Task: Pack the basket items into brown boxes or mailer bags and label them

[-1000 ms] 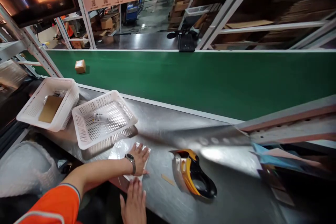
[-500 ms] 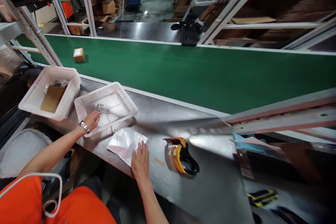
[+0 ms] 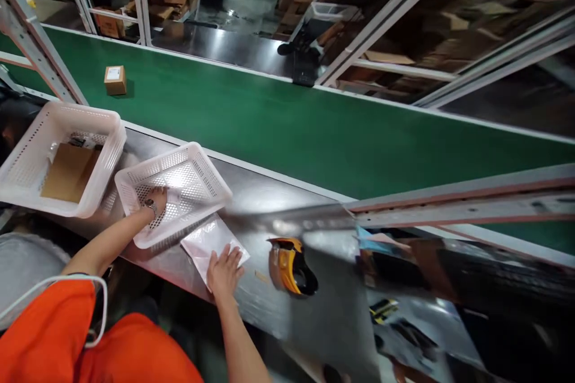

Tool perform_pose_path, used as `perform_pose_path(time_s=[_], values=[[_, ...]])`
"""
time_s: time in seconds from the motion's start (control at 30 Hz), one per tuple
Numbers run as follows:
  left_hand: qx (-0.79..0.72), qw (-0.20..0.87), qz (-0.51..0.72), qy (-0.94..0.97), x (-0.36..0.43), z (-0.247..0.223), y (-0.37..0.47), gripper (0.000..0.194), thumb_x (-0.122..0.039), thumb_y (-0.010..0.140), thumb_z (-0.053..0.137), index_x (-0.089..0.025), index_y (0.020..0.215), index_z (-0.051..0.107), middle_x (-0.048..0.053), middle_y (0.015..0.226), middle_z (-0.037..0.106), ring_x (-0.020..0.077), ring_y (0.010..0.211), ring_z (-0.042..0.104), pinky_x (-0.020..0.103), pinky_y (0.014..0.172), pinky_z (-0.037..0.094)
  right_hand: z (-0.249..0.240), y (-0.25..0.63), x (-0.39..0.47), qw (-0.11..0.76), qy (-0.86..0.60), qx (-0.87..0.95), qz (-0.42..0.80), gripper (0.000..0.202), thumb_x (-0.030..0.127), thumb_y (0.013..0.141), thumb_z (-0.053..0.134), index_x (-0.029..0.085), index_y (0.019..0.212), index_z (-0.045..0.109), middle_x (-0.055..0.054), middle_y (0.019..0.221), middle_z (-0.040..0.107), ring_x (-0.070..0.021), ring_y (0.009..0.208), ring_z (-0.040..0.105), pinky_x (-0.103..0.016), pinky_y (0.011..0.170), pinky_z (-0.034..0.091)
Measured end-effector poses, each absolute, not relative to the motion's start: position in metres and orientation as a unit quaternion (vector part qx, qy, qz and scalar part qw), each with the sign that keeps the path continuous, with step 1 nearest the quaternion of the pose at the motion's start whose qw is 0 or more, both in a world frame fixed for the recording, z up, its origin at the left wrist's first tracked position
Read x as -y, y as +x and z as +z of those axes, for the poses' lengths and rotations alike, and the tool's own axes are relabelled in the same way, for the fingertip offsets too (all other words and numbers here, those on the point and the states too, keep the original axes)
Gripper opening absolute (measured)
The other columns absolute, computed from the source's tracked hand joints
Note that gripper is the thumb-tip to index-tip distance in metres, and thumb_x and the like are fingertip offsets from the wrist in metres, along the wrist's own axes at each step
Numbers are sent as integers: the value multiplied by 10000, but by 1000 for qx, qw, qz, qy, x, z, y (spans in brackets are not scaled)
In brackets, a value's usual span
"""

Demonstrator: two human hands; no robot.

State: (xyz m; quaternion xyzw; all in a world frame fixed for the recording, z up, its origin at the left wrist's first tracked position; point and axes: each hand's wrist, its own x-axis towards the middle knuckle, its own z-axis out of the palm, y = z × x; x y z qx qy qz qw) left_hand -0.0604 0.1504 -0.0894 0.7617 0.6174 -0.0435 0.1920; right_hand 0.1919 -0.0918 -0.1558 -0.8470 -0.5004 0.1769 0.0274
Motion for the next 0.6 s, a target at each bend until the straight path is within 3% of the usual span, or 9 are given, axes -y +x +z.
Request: perform_pose_path(time_s=[0.1, 0.23, 0.3, 0.4, 0.5, 0.6], values=[[-603, 200, -34, 771, -148, -80, -62, 385, -197, 1030, 614, 20, 1313, 758, 347, 1247, 754, 416, 1233, 697, 497, 1119, 503, -139, 190, 89, 4, -859, 466, 212, 791, 519, 1123, 254, 17, 1722, 374, -341, 1805, 264, -478, 1699, 231, -774, 1276, 278], [-576, 219, -36, 787, -162, -56, -76, 253, -165, 989, 653, 23, 930, 812, 263, 891, 770, 348, 979, 744, 472, 976, 571, -118, 213, 94, 51, -851, 468, 231, 700, 413, 1119, 320, 32, 1695, 436, -288, 1795, 346, -399, 1682, 328, -587, 1331, 315], [-546, 223, -19, 807, -168, -42, -81, 200, -104, 939, 657, 6, 956, 822, 235, 952, 785, 322, 1026, 741, 459, 1003, 575, -108, 229, 98, 59, -839, 471, 268, 673, 343, 1082, 421, 65, 1695, 448, -234, 1816, 339, -373, 1710, 275, -558, 1359, 272], [-480, 220, 38, 848, -154, -25, -74, 340, -52, 873, 654, -95, 1154, 841, 201, 1289, 776, 324, 1288, 680, 484, 1158, 528, -93, 247, 106, 129, -822, 444, 332, 630, 374, 1012, 569, 109, 1582, 604, -209, 1781, 424, -387, 1703, 288, -583, 1362, 263], [-347, 218, 159, 898, -100, -16, -50, 377, -83, 896, 664, -198, 1204, 847, 163, 1429, 739, 352, 1434, 610, 591, 1229, 489, -75, 247, 118, 323, -807, 332, 367, 604, 614, 984, 600, 146, 1327, 766, -231, 1583, 650, -390, 1534, 540, -541, 1231, 473], [-200, 222, 226, 927, -28, -20, -17, 319, -139, 998, 639, -250, 1219, 839, 145, 1489, 715, 350, 1506, 564, 645, 1256, 459, -56, 233, 140, 432, -684, 189, 557, 703, 834, 892, 618, 184, 1075, 812, -194, 1194, 825, -336, 1085, 776, -459, 895, 636]])
